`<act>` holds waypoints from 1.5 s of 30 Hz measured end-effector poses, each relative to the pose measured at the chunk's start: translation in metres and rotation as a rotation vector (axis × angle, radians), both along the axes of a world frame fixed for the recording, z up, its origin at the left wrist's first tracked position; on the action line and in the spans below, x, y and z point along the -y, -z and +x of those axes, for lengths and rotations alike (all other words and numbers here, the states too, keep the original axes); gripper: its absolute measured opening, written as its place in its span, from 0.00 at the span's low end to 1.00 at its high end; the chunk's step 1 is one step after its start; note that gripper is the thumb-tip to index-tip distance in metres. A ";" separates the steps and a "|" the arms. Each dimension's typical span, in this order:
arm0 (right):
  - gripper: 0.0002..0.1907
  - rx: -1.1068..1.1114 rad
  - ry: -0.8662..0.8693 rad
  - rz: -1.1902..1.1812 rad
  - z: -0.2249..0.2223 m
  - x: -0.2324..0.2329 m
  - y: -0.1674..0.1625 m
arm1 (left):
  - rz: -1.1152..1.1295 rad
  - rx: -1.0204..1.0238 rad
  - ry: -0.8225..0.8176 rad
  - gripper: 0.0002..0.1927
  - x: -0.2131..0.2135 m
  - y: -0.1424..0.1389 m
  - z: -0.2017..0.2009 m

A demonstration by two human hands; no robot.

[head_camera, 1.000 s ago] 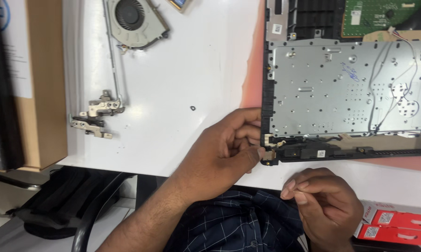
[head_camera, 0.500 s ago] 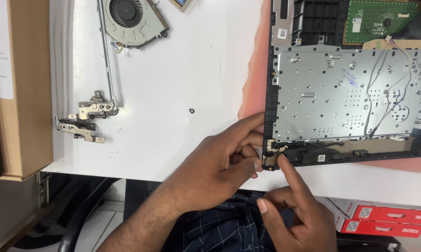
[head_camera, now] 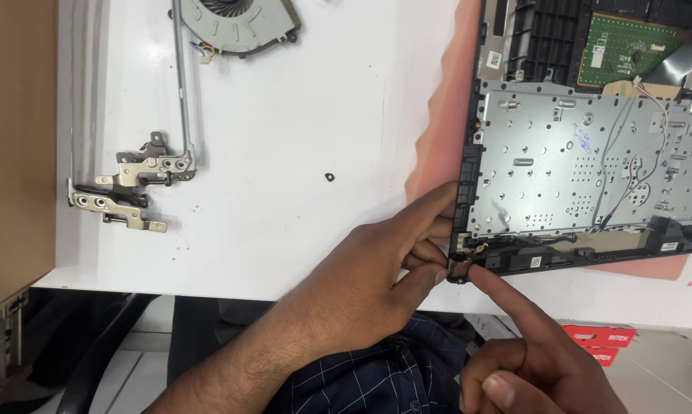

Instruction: The person cleans laptop components with a brush, then works on the exposed laptop chassis, aligning and fitting a small component along its edge and pressing it into place by hand. They continue manipulating the part and the chassis edge throughout the clip.

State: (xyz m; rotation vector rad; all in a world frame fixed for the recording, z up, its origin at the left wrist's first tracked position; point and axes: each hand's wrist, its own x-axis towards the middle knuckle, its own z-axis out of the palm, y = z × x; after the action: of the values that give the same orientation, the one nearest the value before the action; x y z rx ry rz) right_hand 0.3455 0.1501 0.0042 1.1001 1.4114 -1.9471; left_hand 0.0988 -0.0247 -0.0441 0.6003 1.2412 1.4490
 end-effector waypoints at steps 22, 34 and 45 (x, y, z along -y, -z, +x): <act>0.19 -0.156 0.104 0.547 -0.002 0.020 0.000 | -0.077 0.056 0.014 0.43 -0.001 -0.003 0.002; 0.04 -0.321 0.289 0.648 -0.018 0.027 0.053 | -0.186 0.031 -0.092 0.41 -0.005 -0.004 0.016; 0.05 -0.428 0.186 0.661 -0.007 0.020 0.067 | -0.258 0.078 -0.128 0.40 -0.012 -0.010 0.016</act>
State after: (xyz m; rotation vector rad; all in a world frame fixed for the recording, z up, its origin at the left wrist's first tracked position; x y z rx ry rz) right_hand 0.3387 0.1299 -0.0624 1.1496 2.3771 -1.9683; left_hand 0.1150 -0.0128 -0.0345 0.2919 1.3980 1.3739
